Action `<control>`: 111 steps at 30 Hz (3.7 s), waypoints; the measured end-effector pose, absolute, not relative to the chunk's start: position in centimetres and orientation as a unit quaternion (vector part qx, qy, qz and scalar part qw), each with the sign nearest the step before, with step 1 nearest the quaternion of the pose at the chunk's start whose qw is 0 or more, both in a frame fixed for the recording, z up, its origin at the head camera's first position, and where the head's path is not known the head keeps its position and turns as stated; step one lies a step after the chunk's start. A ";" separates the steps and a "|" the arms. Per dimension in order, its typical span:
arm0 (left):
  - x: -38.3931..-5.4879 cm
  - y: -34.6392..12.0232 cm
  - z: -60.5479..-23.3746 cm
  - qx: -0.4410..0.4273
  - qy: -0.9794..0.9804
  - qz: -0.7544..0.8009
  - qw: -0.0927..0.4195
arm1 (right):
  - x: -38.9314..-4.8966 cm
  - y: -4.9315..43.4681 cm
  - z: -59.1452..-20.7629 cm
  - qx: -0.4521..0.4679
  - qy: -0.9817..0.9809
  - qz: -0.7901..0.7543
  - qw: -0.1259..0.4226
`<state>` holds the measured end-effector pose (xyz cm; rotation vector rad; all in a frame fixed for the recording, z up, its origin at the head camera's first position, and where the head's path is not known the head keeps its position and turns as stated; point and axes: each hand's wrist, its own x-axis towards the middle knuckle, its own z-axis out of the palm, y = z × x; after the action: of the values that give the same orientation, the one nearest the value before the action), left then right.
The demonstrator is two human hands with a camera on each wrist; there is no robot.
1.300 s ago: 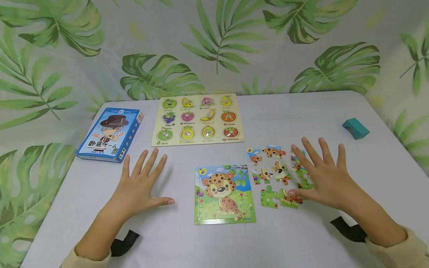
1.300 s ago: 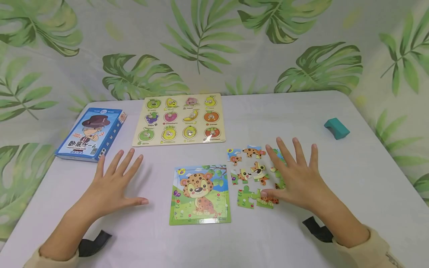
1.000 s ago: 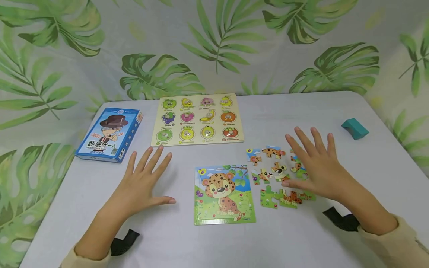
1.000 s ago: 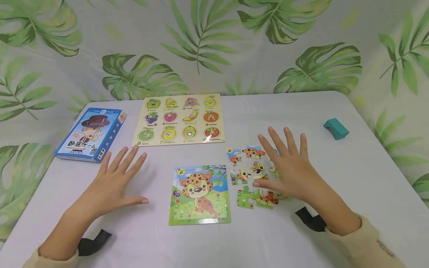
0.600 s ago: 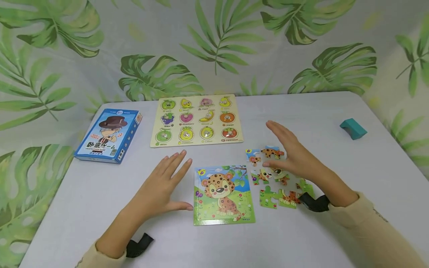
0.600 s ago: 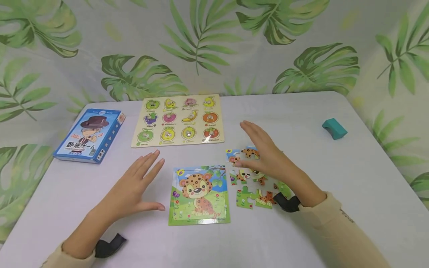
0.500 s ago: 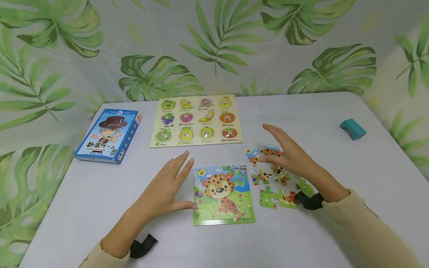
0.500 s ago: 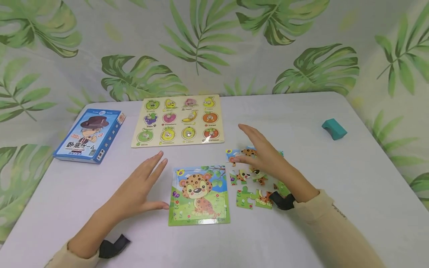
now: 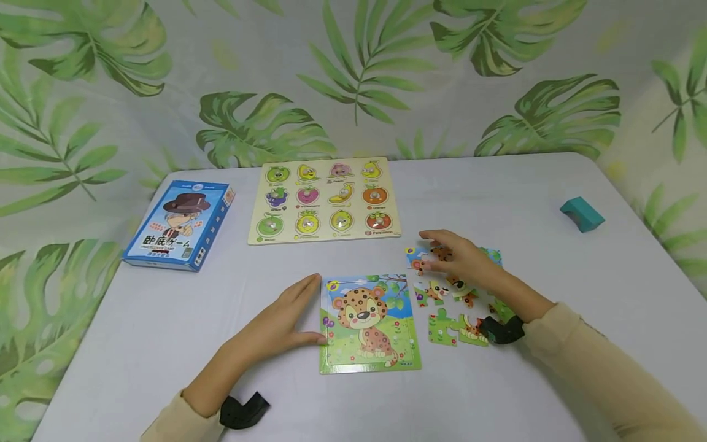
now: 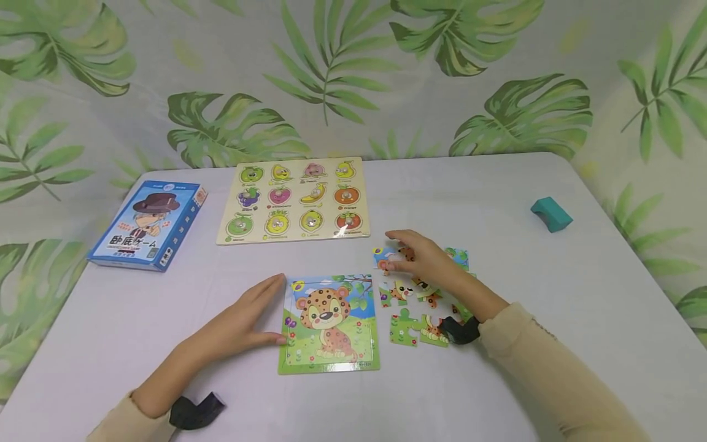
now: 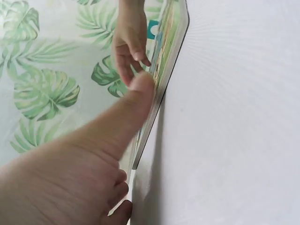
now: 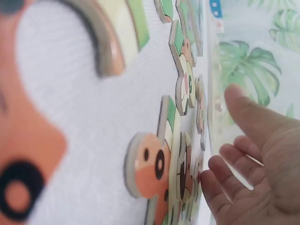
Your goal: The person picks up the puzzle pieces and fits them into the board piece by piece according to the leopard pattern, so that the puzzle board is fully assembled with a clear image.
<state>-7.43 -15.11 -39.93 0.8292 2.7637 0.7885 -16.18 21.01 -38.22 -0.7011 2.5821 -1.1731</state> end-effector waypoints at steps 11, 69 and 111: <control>-7.9 -15.4 -40.6 0.301 0.916 0.256 0.072 | -17.0 21.1 -39.1 -0.290 0.900 -0.311 0.096; -8.2 -15.2 -40.7 0.310 0.922 0.226 0.058 | -10.8 8.7 -40.5 -0.367 0.899 -0.240 -0.013; -8.4 -15.0 -40.2 0.321 0.914 0.231 0.090 | -12.8 23.1 -36.2 -0.192 0.874 -0.440 -0.071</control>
<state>-8.37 -14.98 -40.16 0.9545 2.7191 0.6858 -12.78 23.12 -36.24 -0.6320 2.8781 -1.4484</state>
